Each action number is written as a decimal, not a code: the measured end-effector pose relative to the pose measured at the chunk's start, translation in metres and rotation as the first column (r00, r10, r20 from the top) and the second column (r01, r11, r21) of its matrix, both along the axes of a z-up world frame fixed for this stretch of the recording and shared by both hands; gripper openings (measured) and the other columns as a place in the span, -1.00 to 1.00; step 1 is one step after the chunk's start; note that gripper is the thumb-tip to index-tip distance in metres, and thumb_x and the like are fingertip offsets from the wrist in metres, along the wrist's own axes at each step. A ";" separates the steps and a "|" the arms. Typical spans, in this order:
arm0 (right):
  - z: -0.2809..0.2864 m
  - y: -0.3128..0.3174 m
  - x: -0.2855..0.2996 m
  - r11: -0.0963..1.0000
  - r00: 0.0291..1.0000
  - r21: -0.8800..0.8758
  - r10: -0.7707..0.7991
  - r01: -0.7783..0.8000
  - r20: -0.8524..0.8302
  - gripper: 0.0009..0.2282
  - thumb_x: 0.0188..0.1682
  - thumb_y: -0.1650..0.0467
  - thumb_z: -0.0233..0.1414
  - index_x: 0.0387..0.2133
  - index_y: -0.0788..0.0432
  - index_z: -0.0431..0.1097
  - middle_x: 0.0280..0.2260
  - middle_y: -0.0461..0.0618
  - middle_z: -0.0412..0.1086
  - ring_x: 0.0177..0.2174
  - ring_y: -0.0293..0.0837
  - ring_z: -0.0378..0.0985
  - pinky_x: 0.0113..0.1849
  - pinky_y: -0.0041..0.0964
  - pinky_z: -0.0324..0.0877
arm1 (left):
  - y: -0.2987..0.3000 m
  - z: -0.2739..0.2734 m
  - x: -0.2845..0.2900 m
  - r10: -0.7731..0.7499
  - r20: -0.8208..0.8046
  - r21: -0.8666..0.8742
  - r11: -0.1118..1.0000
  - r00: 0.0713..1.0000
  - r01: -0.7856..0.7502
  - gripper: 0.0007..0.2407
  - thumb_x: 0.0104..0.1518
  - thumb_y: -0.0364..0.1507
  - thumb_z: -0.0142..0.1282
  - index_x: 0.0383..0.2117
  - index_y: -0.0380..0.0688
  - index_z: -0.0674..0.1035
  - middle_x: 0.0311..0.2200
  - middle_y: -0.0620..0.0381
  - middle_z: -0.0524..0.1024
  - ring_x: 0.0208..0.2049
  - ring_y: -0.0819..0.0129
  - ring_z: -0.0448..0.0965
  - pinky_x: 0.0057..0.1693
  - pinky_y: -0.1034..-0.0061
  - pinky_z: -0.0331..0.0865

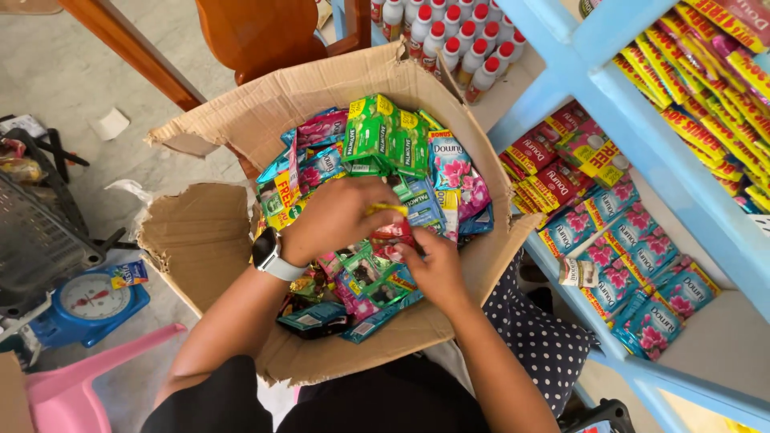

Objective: Organize and stock laundry detergent sachets from a cardboard box onto grocery store shelves.

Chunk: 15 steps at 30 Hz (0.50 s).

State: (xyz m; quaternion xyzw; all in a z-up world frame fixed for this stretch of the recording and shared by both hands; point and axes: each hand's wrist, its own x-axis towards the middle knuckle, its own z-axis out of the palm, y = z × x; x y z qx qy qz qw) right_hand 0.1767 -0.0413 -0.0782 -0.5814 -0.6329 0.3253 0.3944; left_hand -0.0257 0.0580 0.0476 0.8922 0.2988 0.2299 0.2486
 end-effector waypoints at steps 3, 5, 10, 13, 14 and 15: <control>-0.025 0.004 0.015 0.995 0.954 -0.047 -0.093 0.083 -0.286 -0.83 0.05 0.51 0.15 -0.11 0.30 0.45 -0.27 0.06 0.57 -0.29 -0.21 0.59 -0.25 -0.33 0.49 | 0.004 -0.011 -0.002 0.062 0.069 -0.005 0.998 0.996 -0.062 -0.74 0.13 -0.27 0.19 -0.18 -0.16 0.61 -0.23 0.00 0.59 -0.21 -0.02 0.62 -0.15 0.16 0.47; -0.023 0.004 0.017 0.992 0.900 -0.049 -0.126 0.116 -0.418 -0.83 0.06 0.54 0.13 -0.09 0.31 0.43 -0.24 0.03 0.57 -0.26 -0.28 0.58 -0.21 -0.39 0.49 | 0.002 -0.025 -0.010 0.119 0.017 -0.029 0.992 0.993 -0.119 -0.69 0.14 -0.23 0.20 -0.14 -0.19 0.59 -0.22 -0.03 0.59 -0.20 -0.05 0.61 -0.15 0.15 0.47; 0.037 -0.001 -0.003 0.997 0.998 0.016 -0.070 0.070 -0.010 -0.68 -0.01 0.50 0.14 0.05 0.19 0.43 -0.18 0.07 0.55 -0.20 -0.05 0.59 -0.17 -0.22 0.46 | -0.031 -0.161 -0.061 -0.503 -0.712 -0.478 0.858 0.490 0.187 -0.49 -0.15 -0.10 0.38 -0.03 0.02 0.65 -0.14 -0.09 0.64 -0.13 -0.07 0.62 -0.10 0.08 0.49; 0.040 -0.004 -0.012 0.978 0.961 0.208 -0.082 0.026 0.263 -0.67 -0.03 0.46 0.15 0.04 0.16 0.44 -0.10 0.12 0.51 -0.11 0.13 0.54 -0.09 -0.07 0.42 | -0.035 -0.217 -0.078 -0.671 -0.516 -0.576 0.731 0.532 0.364 -0.37 -0.26 -0.11 0.45 0.06 0.07 0.60 -0.16 -0.12 0.63 -0.16 -0.16 0.60 -0.13 0.01 0.45; 0.040 -0.002 -0.011 0.977 0.961 0.212 -0.084 0.027 0.265 -0.67 -0.03 0.46 0.15 0.04 0.16 0.44 -0.10 0.12 0.51 -0.11 0.13 0.54 -0.09 -0.07 0.42 | -0.031 -0.213 -0.074 -0.670 -0.517 -0.572 0.734 0.533 0.366 -0.37 -0.26 -0.11 0.45 0.06 0.07 0.60 -0.16 -0.12 0.63 -0.16 -0.16 0.60 -0.13 0.01 0.45; 0.041 -0.003 -0.011 0.974 0.965 0.227 -0.075 0.017 0.252 -0.69 -0.03 0.45 0.15 0.02 0.15 0.44 -0.10 0.12 0.50 -0.10 0.14 0.53 -0.06 -0.06 0.41 | -0.031 -0.211 -0.071 -0.636 -0.562 -0.566 0.762 0.529 0.316 -0.47 -0.19 -0.15 0.37 0.00 0.02 0.63 -0.18 -0.11 0.64 -0.18 -0.13 0.61 -0.13 0.04 0.46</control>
